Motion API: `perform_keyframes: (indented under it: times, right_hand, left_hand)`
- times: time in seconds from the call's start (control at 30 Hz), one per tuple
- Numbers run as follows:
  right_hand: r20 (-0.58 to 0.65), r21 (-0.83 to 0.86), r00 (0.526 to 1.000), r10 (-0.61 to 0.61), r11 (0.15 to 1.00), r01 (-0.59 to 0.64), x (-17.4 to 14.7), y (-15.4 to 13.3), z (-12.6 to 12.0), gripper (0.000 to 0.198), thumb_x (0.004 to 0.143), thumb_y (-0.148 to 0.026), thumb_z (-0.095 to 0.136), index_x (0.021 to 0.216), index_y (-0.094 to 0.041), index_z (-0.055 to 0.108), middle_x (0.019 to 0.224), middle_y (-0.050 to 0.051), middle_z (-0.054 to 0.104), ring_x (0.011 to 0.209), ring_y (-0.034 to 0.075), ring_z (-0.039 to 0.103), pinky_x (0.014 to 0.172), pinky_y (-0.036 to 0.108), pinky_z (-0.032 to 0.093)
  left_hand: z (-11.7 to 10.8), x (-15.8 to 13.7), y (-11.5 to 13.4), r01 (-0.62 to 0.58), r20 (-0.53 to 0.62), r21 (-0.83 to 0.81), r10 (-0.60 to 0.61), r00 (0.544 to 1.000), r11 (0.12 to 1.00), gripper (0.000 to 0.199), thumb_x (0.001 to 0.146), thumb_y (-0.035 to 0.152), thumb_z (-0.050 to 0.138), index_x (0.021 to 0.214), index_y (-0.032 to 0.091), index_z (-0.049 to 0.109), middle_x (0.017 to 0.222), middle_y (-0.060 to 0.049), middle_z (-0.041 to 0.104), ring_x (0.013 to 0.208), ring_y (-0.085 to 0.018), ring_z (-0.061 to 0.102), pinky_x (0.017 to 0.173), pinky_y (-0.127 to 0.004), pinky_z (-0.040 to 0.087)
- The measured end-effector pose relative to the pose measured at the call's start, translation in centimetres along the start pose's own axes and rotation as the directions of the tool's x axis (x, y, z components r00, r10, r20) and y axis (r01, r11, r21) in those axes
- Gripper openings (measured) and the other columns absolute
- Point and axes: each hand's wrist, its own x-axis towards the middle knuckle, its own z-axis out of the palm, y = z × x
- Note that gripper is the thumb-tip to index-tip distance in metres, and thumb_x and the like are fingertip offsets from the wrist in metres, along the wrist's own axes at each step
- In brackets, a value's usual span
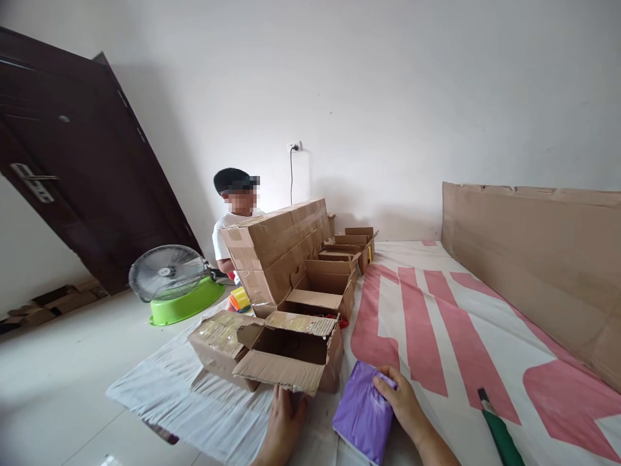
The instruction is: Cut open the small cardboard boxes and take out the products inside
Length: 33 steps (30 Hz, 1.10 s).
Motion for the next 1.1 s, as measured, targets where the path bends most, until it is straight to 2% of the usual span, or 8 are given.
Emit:
perform_keyframes:
  times: [0.17, 0.33, 0.4, 0.5, 0.63, 0.77, 0.97, 1.1]
  right_hand:
    - [-0.004, -0.016, 1.000, 0.009, 1.000, -0.009, -0.1, -0.2, 0.0, 0.044, 0.074, -0.063, 0.066, 0.088, -0.022, 0.069, 0.087, 0.003, 0.070, 0.087, 0.026, 0.064, 0.080, 0.034, 0.047]
    - [0.011, -0.021, 1.000, 0.007, 1.000, -0.006, -0.1, -0.1, 0.0, 0.043, 0.075, -0.062, 0.064, 0.088, -0.021, 0.067, 0.085, 0.003, 0.069, 0.084, 0.024, 0.063, 0.078, 0.033, 0.047]
    - [0.010, -0.017, 1.000, 0.014, 1.000, -0.013, -0.1, 0.1, 0.0, 0.042, 0.076, -0.062, 0.065, 0.088, -0.021, 0.067, 0.083, 0.002, 0.068, 0.082, 0.024, 0.063, 0.075, 0.033, 0.047]
    - [0.010, -0.014, 1.000, 0.020, 1.000, -0.020, 0.1, 0.3, 0.0, 0.041, 0.076, -0.061, 0.064, 0.088, -0.022, 0.067, 0.082, 0.002, 0.068, 0.080, 0.023, 0.063, 0.074, 0.032, 0.047]
    - [0.006, -0.027, 1.000, 0.023, 0.999, -0.023, 0.2, 0.4, -0.1, 0.044, 0.074, -0.062, 0.065, 0.088, -0.021, 0.068, 0.084, 0.003, 0.070, 0.082, 0.025, 0.064, 0.076, 0.033, 0.048]
    - [0.029, -0.048, 0.999, 0.018, 0.999, -0.017, 0.2, 0.2, -0.2, 0.045, 0.076, -0.063, 0.062, 0.091, -0.021, 0.067, 0.088, 0.004, 0.071, 0.088, 0.026, 0.065, 0.079, 0.034, 0.048]
    - [0.035, -0.066, 0.999, 0.021, 0.998, -0.019, 0.3, 0.0, -0.2, 0.043, 0.076, -0.062, 0.062, 0.090, -0.021, 0.067, 0.091, 0.004, 0.072, 0.091, 0.027, 0.065, 0.082, 0.035, 0.047]
    - [0.042, -0.054, 0.999, 0.013, 0.998, -0.011, 0.2, 0.0, -0.1, 0.042, 0.077, -0.061, 0.062, 0.090, -0.021, 0.067, 0.088, 0.003, 0.071, 0.088, 0.026, 0.064, 0.081, 0.035, 0.047]
  left_hand:
    - [0.3, -0.1, -0.6, -0.019, -0.097, -0.003, 0.018, 0.995, 1.000, 0.038, 0.084, 0.032, 0.051, 0.119, 0.020, 0.047, 0.118, -0.014, 0.055, 0.111, -0.031, 0.059, 0.091, -0.052, 0.053]
    - [0.6, -0.1, -1.3, -0.071, -0.173, 0.043, 0.078, 0.982, 0.997, 0.050, 0.084, 0.032, 0.054, 0.130, 0.019, 0.041, 0.139, -0.019, 0.044, 0.136, -0.035, 0.041, 0.104, -0.056, 0.044]
    - [0.8, 0.1, -1.2, -0.078, -0.142, 0.071, 0.087, 0.986, 0.994, 0.054, 0.084, 0.033, 0.055, 0.133, 0.017, 0.038, 0.147, -0.021, 0.036, 0.143, -0.036, 0.032, 0.109, -0.056, 0.040]
    - [1.0, 0.6, -0.5, -0.049, -0.049, 0.080, 0.053, 0.997, 0.996, 0.061, 0.084, 0.033, 0.058, 0.138, 0.016, 0.035, 0.153, -0.022, 0.028, 0.145, -0.036, 0.030, 0.112, -0.054, 0.037]
    - [1.0, 2.2, 1.5, -0.019, 0.066, 0.065, 0.015, 0.998, 0.998, 0.070, 0.080, 0.029, 0.063, 0.142, 0.018, 0.032, 0.156, -0.021, 0.023, 0.146, -0.035, 0.028, 0.113, -0.049, 0.037]
    - [0.9, 4.2, 3.3, -0.042, 0.115, 0.036, 0.038, 0.993, 0.998, 0.077, 0.080, 0.027, 0.063, 0.146, 0.018, 0.024, 0.159, -0.021, 0.016, 0.149, -0.034, 0.021, 0.115, -0.049, 0.034]
    - [1.1, 6.1, 5.0, 0.053, 0.250, 0.075, -0.070, 0.966, 0.996, 0.086, 0.080, 0.030, 0.064, 0.150, 0.021, 0.017, 0.163, -0.020, 0.004, 0.138, -0.034, 0.043, 0.102, -0.043, 0.048]
    - [1.8, 7.1, 5.9, 0.084, 0.326, 0.133, -0.123, 0.937, 0.988, 0.094, 0.078, 0.028, 0.067, 0.153, 0.021, 0.012, 0.164, -0.015, -0.010, 0.135, -0.034, 0.048, 0.095, -0.037, 0.052]
